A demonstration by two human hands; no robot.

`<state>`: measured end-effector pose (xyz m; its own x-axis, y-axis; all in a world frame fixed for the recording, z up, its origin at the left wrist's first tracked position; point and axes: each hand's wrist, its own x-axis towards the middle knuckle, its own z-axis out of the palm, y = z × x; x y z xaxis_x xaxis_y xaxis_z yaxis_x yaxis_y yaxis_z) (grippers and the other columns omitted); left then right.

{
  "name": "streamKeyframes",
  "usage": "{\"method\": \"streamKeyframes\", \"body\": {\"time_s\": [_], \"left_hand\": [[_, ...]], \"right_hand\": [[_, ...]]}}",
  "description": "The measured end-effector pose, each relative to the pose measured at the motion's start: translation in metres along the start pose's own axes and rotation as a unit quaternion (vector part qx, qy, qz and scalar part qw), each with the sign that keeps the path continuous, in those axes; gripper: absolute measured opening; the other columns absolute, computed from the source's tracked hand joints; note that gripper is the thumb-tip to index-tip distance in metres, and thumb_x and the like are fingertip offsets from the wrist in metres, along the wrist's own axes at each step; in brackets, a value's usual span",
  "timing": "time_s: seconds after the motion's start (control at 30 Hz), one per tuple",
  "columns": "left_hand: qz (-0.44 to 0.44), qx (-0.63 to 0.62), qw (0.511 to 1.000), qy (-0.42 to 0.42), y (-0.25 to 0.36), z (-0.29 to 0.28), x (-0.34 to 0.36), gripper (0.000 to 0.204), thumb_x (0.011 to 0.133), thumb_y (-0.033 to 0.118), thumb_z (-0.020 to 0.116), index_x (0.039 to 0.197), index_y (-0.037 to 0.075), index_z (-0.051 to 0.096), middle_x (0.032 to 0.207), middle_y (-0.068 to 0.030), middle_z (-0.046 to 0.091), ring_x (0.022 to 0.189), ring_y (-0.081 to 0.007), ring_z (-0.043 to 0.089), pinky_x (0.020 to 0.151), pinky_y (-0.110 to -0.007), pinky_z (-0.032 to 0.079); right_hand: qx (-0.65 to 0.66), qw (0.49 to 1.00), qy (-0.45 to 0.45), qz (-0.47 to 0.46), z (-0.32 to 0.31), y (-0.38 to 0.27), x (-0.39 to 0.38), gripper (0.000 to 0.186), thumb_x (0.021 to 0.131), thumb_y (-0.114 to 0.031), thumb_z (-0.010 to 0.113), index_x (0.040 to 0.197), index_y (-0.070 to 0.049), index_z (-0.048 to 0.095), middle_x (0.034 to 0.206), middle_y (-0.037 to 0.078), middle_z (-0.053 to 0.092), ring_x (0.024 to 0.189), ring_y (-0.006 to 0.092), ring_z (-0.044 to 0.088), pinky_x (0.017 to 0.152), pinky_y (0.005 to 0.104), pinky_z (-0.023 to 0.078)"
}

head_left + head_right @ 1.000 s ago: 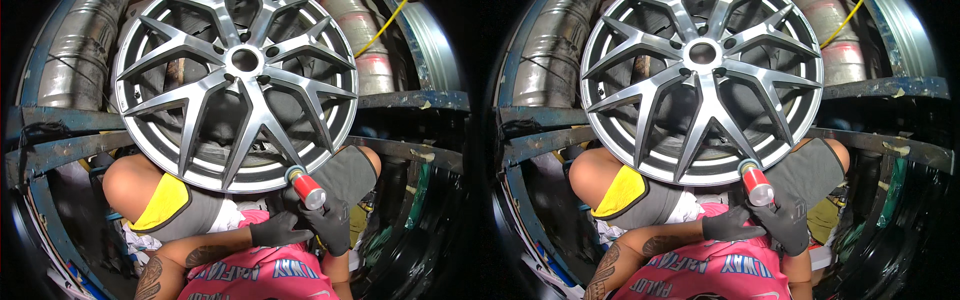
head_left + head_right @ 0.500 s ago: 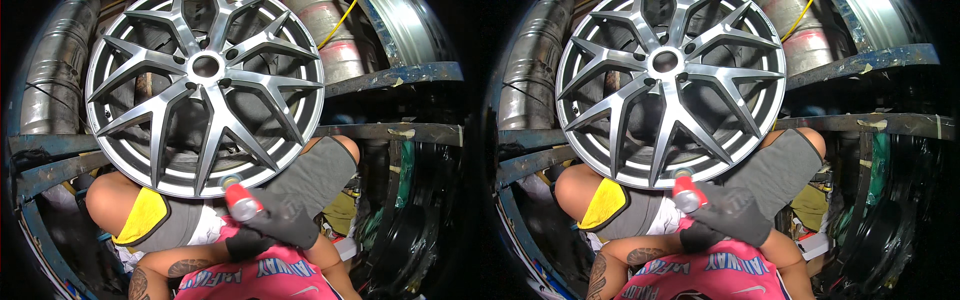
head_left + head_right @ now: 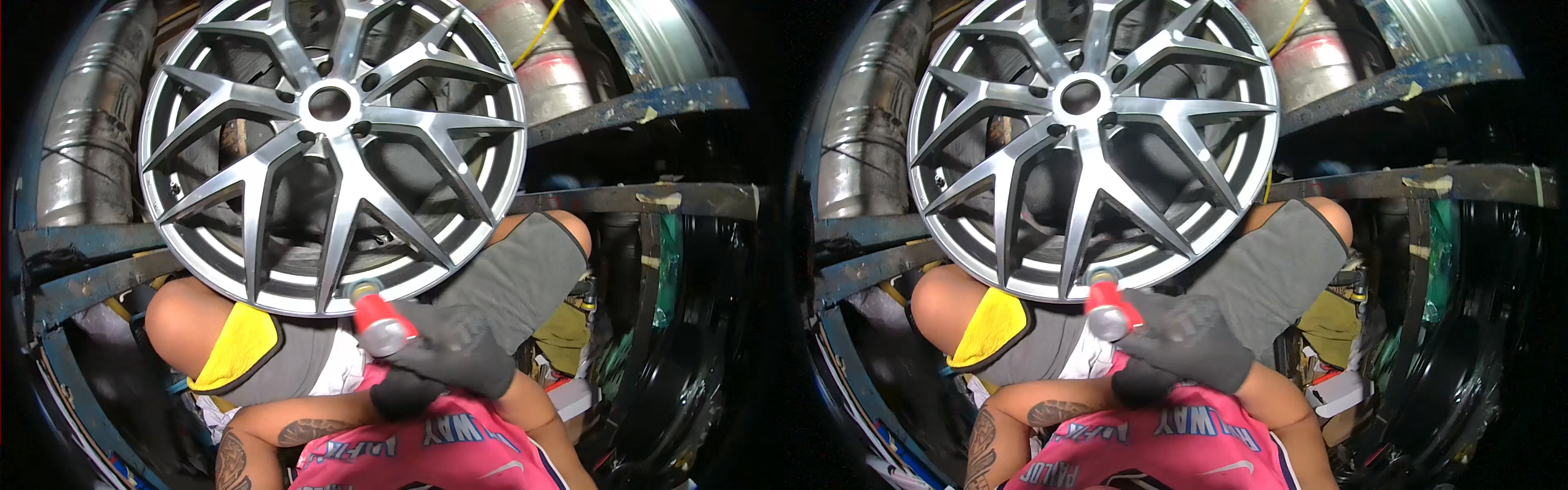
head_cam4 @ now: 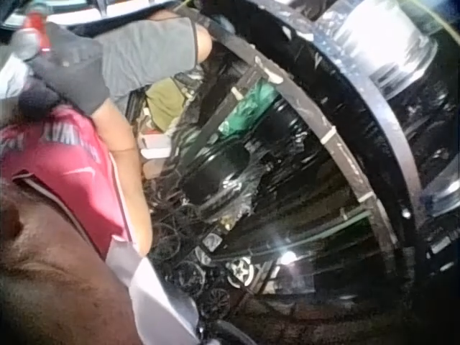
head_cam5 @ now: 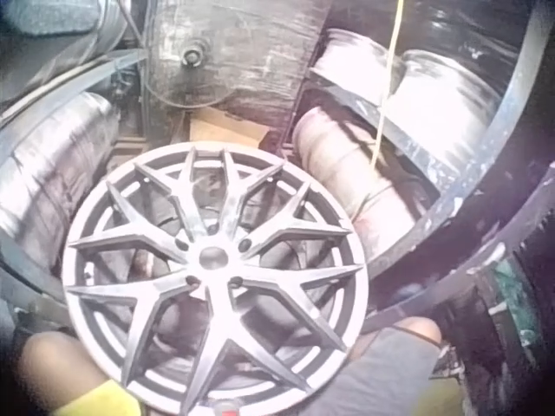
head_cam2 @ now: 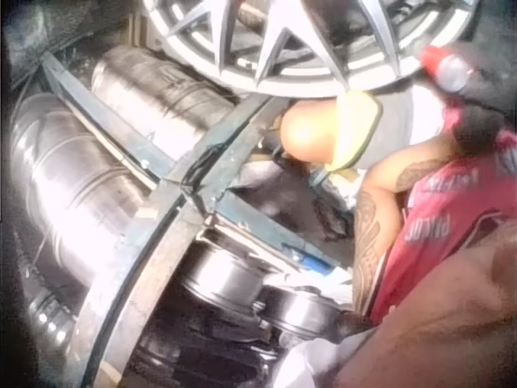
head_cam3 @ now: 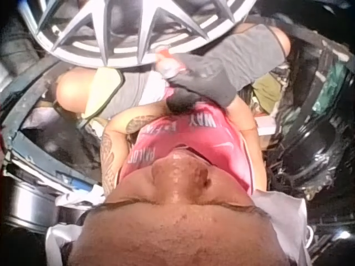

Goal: Sanding the edge of an automotive wheel rim using a pneumatic sanding tool.

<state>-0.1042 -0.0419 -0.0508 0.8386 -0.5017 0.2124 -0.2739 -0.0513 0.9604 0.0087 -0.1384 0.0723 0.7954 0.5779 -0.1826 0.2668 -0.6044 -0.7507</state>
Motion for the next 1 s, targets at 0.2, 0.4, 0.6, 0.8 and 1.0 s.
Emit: {"method": "streamKeyframes", "body": {"time_s": [0.2,0.4,0.6,0.8,1.0], "left_hand": [[0.055,0.16,0.985,0.039,0.0,-0.003,-0.015,0.044,0.091,0.022,0.064,0.131,0.005,0.061,0.125,-0.0187,0.061,0.118,-0.0367,0.057,0.104,-0.049,0.042],[-0.13,-0.208,0.968,-0.06,0.003,-0.029,0.051,0.036,0.09,0.014,0.066,0.124,0.002,0.062,0.13,-0.0211,0.057,0.121,-0.0369,0.056,0.104,-0.049,0.042],[0.097,0.025,0.994,-0.048,-0.001,-0.04,0.038,0.032,0.089,0.01,0.064,0.121,0.003,0.063,0.126,-0.0208,0.059,0.117,-0.0365,0.059,0.101,-0.047,0.046],[0.051,0.063,0.996,-0.033,-0.006,-0.025,0.01,0.03,0.087,0.009,0.063,0.116,0.006,0.067,0.116,-0.0154,0.066,0.11,-0.0323,0.064,0.096,-0.045,0.051],[0.033,0.088,0.987,-0.127,-0.008,-0.02,-0.001,0.033,0.089,0.007,0.059,0.121,0.006,0.066,0.116,-0.0149,0.065,0.114,-0.0331,0.063,0.099,-0.046,0.05]], "right_hand": [[-0.02,0.999,-0.011,-0.046,-0.008,-0.001,0.002,0.036,0.086,-0.025,0.065,0.12,-0.014,0.067,0.115,0.018,0.068,0.089,0.0323,0.07,0.068,0.0441,0.054],[-0.076,0.985,0.096,0.124,-0.039,0.011,-0.033,0.042,0.084,-0.028,0.074,0.117,-0.005,0.067,0.094,0.018,0.071,0.08,0.036,0.069,0.071,0.042,0.054],[-0.02,0.988,0.06,0.138,-0.03,0.012,-0.021,0.049,0.081,-0.03,0.077,0.12,-0.003,0.067,0.096,0.019,0.072,0.08,0.0374,0.07,0.072,0.0414,0.055],[-0.005,0.998,0.013,0.061,-0.017,0.012,-0.009,0.05,0.081,-0.032,0.077,0.12,-0.001,0.067,0.1,0.02,0.072,0.084,0.0367,0.071,0.073,0.0409,0.055],[0.065,0.99,-0.022,0.12,-0.014,0.009,-0.002,0.052,0.081,-0.033,0.077,0.121,-0.002,0.066,0.101,0.02,0.072,0.083,0.0354,0.072,0.073,0.0415,0.056]]}}
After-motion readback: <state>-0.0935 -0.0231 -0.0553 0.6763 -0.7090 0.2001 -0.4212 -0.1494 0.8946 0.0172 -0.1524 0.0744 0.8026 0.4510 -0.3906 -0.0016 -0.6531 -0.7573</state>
